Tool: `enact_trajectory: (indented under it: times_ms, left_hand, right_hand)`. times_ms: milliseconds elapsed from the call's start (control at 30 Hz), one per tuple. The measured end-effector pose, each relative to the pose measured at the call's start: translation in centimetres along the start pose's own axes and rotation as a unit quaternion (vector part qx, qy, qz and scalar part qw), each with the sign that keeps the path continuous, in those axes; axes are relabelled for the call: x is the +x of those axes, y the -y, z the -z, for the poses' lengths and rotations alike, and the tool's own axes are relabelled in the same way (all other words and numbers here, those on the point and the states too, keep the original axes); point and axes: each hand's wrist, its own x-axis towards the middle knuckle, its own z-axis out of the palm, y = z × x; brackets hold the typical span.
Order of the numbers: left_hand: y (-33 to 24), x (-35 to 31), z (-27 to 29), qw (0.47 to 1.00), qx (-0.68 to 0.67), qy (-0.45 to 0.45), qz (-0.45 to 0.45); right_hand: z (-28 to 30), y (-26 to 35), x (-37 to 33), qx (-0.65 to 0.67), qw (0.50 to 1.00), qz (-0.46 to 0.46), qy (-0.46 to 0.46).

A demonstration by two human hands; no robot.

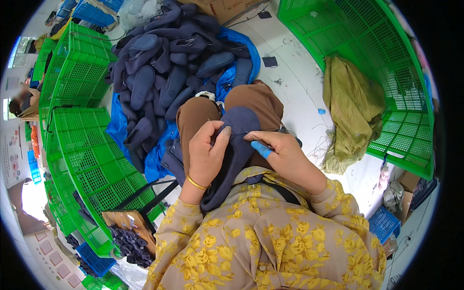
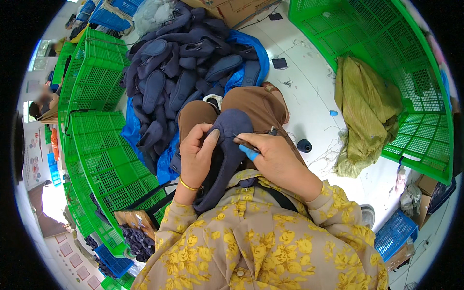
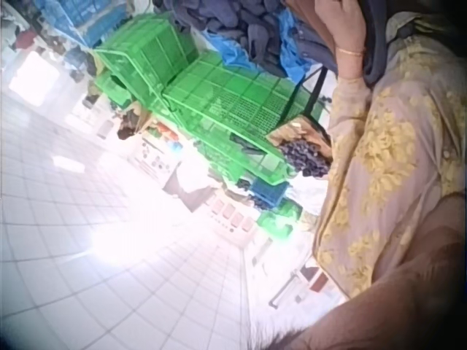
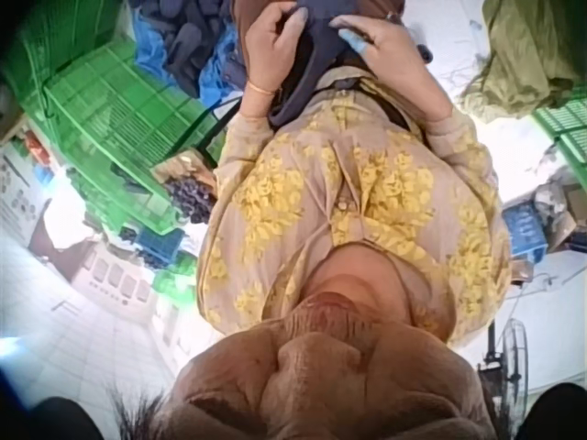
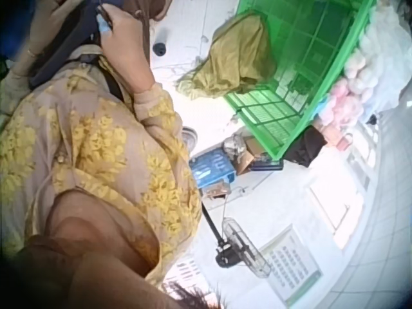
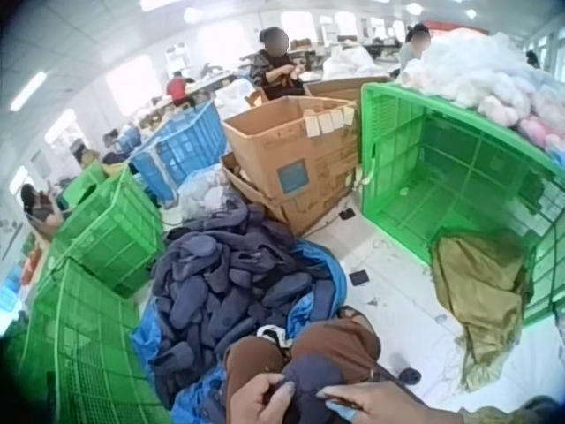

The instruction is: The person sits on the floor and repeatedly trims loose threads and fabric edges on dark slip-on shoes using a small blue tool. The person handles one shoe at a time, turning it to access different areas, and discards cut pieces.

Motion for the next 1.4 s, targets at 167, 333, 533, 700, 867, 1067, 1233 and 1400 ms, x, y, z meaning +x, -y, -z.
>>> enact_trajectory:
  times_ms: [167,333,533,700,867,1067,1233,1400]
  left_hand:
    - [0.7,-0.2,0.4,0.997,-0.058,0.022,0.046]
    - [0.8,-0.2,0.3,0.995,-0.081,0.025,0.05]
    - [1.0,-0.3,0.2,0.992,-0.109,0.027,0.061]
    - [1.2,-0.4,0.2,0.991,-0.111,0.033,0.06]
    - [1.4,-0.3,0.4,0.991,-0.116,0.033,0.064]
    - [1.5,-0.3,0.4,0.989,-0.127,0.033,0.065]
    - [1.4,-0.4,0.3,0.988,-0.131,0.035,0.068]
    - [1.5,-0.3,0.4,0.988,-0.134,0.042,0.067]
  right_hand:
    - [-0.7,0.7,0.7,-0.013,1.0,-0.006,0.002]
    - [-0.9,0.7,0.8,-0.033,0.999,-0.033,0.012]
    - [-0.6,1.8,1.3,-0.07,0.995,-0.056,0.041]
    - [-1.3,1.1,1.6,-0.079,0.996,-0.032,0.027]
    - [-1.1,1.3,1.3,-0.061,0.997,-0.042,0.028]
    - [-0.9,1.6,1.2,-0.069,0.996,-0.036,0.032]
    - [-1.0,1.4,1.7,-0.099,0.993,-0.04,0.046]
    - [-1.6,0.0,1.8,-0.084,0.996,-0.001,0.026]
